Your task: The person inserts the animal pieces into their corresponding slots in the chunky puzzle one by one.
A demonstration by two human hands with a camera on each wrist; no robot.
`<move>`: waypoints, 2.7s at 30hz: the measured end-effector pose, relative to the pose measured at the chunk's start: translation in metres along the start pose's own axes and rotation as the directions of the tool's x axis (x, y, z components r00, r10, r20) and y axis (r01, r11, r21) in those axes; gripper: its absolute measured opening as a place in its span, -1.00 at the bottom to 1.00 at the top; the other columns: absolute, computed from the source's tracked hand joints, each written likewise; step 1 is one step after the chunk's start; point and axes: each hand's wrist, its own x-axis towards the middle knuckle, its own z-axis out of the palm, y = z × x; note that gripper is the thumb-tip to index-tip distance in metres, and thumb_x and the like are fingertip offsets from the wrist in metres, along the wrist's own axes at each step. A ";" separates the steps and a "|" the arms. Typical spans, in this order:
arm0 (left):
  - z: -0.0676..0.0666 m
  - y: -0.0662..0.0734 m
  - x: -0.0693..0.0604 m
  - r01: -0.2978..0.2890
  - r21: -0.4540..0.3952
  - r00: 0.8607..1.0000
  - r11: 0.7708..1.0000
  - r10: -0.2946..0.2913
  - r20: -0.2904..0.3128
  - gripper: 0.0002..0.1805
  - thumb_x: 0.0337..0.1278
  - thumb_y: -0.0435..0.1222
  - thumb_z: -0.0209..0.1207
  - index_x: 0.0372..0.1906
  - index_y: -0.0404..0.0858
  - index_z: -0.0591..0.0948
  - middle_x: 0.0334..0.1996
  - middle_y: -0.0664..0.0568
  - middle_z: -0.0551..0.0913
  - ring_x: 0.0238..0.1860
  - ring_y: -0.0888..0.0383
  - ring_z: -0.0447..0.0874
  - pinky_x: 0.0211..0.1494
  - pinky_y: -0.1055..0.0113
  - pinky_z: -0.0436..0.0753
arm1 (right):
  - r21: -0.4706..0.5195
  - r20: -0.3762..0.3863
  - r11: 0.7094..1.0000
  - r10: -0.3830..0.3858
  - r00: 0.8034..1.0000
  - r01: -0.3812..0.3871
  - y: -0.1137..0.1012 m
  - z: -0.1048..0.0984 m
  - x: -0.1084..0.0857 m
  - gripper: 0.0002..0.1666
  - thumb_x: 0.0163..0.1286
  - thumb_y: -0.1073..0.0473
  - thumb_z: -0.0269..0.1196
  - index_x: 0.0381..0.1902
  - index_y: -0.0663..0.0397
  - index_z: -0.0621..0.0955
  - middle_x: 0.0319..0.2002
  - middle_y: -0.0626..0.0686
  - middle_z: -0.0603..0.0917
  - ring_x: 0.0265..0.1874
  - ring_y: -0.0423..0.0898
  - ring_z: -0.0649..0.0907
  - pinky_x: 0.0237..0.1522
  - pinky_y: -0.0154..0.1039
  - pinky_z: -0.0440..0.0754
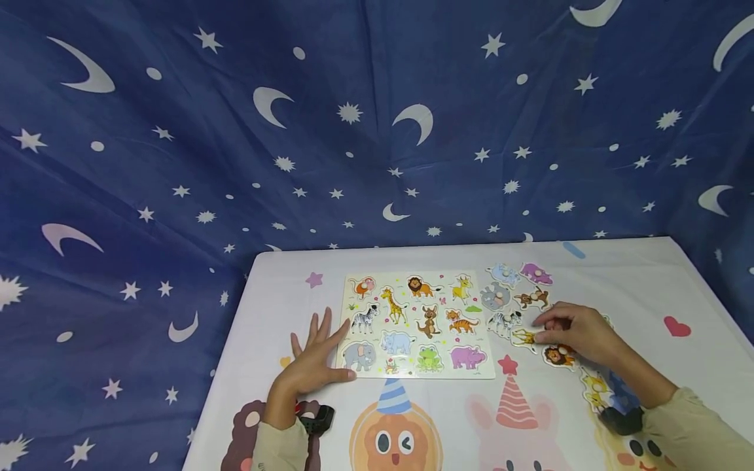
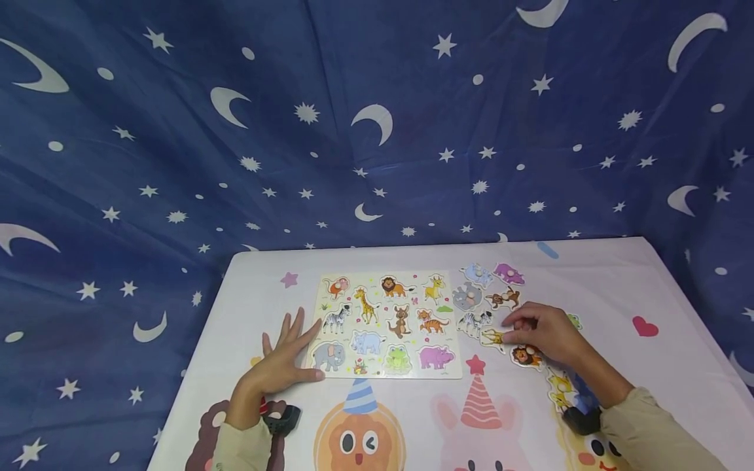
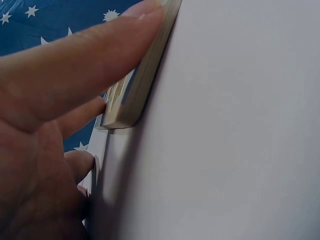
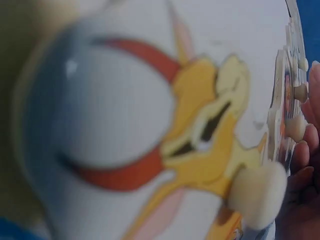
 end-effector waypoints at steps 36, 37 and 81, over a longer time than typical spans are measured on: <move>0.003 0.000 -0.002 0.022 0.013 1.000 1.000 -0.021 -0.021 0.19 -0.19 0.04 0.55 0.62 0.08 0.18 0.68 -0.06 -0.36 0.65 -0.20 -0.63 0.40 -0.45 -0.68 | -0.058 0.003 0.963 -0.262 0.965 0.262 -0.009 0.018 -0.007 -0.80 0.15 0.13 0.53 -0.33 -0.29 0.73 -0.49 -0.29 0.49 -0.37 -0.30 0.44 -0.24 -0.47 0.36; 0.003 0.000 -0.002 0.022 0.008 1.000 1.000 -0.022 -0.020 0.18 -0.19 0.04 0.54 0.62 0.07 0.18 0.68 -0.06 -0.36 0.65 -0.21 -0.63 0.40 -0.45 -0.69 | -0.052 0.006 0.964 -0.262 0.965 0.262 -0.009 0.018 -0.007 -0.80 0.15 0.14 0.54 -0.33 -0.29 0.73 -0.50 -0.29 0.49 -0.38 -0.30 0.44 -0.23 -0.48 0.35; 0.002 -0.006 0.000 0.005 0.027 1.000 1.000 -0.004 -0.020 0.18 -0.17 0.10 0.52 0.62 0.09 0.17 0.68 -0.07 -0.38 0.64 -0.21 -0.64 0.39 -0.48 -0.67 | 0.119 -0.026 0.907 -0.403 0.915 0.403 -0.076 0.050 0.034 -0.76 0.02 0.11 0.61 -0.39 -0.20 0.73 -0.51 -0.25 0.52 -0.46 -0.29 0.46 -0.43 -0.40 0.43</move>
